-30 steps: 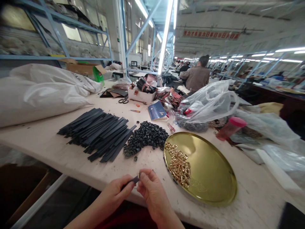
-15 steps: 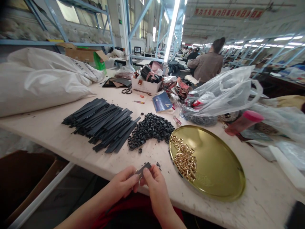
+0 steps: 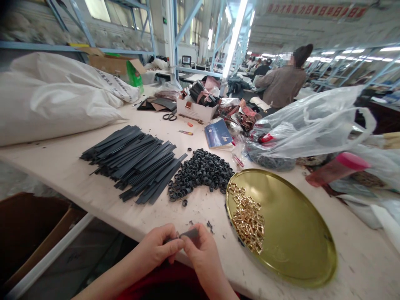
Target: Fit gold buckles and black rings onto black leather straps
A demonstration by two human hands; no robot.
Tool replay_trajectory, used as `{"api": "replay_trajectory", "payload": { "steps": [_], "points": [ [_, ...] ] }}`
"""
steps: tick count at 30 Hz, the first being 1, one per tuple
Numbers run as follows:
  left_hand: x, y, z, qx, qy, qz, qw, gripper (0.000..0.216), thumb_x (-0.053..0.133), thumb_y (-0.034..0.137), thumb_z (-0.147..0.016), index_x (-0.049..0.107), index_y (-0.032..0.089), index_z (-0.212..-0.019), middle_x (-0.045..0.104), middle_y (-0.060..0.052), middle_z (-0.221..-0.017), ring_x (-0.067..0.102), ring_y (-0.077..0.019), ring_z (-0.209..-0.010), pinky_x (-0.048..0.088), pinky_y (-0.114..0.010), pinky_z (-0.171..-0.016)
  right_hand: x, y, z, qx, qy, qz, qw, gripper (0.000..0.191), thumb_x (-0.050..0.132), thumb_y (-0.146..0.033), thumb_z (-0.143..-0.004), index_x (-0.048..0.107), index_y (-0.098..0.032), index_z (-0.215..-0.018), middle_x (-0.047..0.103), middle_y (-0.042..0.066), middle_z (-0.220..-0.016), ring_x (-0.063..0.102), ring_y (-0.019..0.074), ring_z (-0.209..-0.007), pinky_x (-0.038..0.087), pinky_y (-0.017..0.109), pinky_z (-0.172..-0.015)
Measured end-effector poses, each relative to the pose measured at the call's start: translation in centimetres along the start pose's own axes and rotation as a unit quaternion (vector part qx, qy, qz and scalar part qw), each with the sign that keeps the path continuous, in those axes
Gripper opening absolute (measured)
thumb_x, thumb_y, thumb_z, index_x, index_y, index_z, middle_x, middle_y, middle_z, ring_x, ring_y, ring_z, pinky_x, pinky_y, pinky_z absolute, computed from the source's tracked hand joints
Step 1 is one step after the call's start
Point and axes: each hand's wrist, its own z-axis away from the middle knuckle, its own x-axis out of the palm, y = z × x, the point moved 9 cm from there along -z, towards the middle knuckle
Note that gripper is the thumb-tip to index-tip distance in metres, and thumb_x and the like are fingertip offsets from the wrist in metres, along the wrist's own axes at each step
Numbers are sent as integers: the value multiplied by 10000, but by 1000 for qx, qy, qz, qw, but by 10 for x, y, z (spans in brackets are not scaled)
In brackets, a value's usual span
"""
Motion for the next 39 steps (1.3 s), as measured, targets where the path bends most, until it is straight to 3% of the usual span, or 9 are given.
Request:
{"api": "replay_trajectory", "payload": {
  "steps": [5, 10, 13, 17, 20, 23, 27, 33, 39],
  "points": [
    [-18, -11, -14, 4, 36, 52, 998, 252, 551, 343, -725, 479, 170, -894, 561, 58, -573, 437, -94, -458, 311, -198, -457, 16, -7, -32, -25, -106, 51, 993, 352, 436, -477, -812, 523, -184, -638, 512, -19, -569, 475, 136, -574, 358, 258, -563],
    [-35, -12, -18, 26, 71, -5, 997, 215, 440, 355, -806, 523, 161, -766, 474, 63, -498, 447, -106, -514, 341, -218, -560, -2, -28, -81, -131, 23, 286, 949, 128, 516, -313, -776, 575, -202, -755, 561, 15, -680, 499, 185, -663, 348, 305, -626],
    [-44, -19, -20, 9, 106, -9, 994, 237, 410, 380, -818, 492, 171, -740, 445, 68, -485, 433, -111, -497, 331, -220, -538, 12, -32, -91, -160, 17, 367, 916, 29, 543, -198, -726, 569, -210, -731, 566, 38, -727, 500, 214, -711, 338, 334, -657],
    [-51, -10, -17, 20, 143, -79, 986, 228, 406, 357, -818, 501, 180, -711, 470, 53, -522, 478, -126, -542, 329, -225, -559, 21, -30, -86, -147, 12, 322, 935, 116, 542, -101, -660, 530, -217, -652, 548, 19, -683, 492, 199, -677, 339, 317, -626],
    [-54, 4, -12, 37, 175, -130, 975, 225, 400, 343, -822, 531, 183, -732, 498, 37, -556, 497, -138, -581, 322, -228, -567, 18, -24, -77, -100, -15, 258, 961, 93, 567, -171, -680, 500, -207, -625, 517, -19, -585, 474, 159, -573, 341, 283, -548],
    [-48, 16, -5, 70, 184, -137, 971, 236, 389, 343, -833, 554, 185, -774, 515, 29, -573, 505, -143, -601, 326, -228, -575, 17, -13, -61, -5, -90, 75, 993, 159, 618, -296, -689, 505, -186, -662, 521, -39, -565, 473, 127, -542, 365, 265, -549],
    [-34, 21, 5, 90, 180, -130, 971, 251, 394, 347, -832, 569, 181, -766, 519, 26, -579, 485, -132, -570, 322, -219, -558, 11, -12, -35, 48, -112, -103, 987, 220, 652, -342, -687, 513, -171, -688, 565, -30, -603, 507, 112, -581, 396, 267, -623],
    [-12, 19, 12, 77, 113, -139, 981, 279, 391, 356, -824, 583, 173, -735, 466, 38, -526, 448, -118, -525, 310, -207, -521, -1, -23, -15, -29, -43, -49, 997, 258, 672, -374, -664, 506, -179, -630, 533, -41, -525, 476, 112, -522, 374, 249, -552],
    [0, 27, 15, 77, 81, -93, 989, 254, 399, 339, -812, 566, 158, -749, 435, 58, -492, 424, -100, -471, 318, -203, -491, -5, -27, -3, -90, 15, -73, 993, 304, 663, -430, -654, 565, -190, -812, 525, -49, -557, 493, 123, -513, 389, 245, -506]
  ]
}}
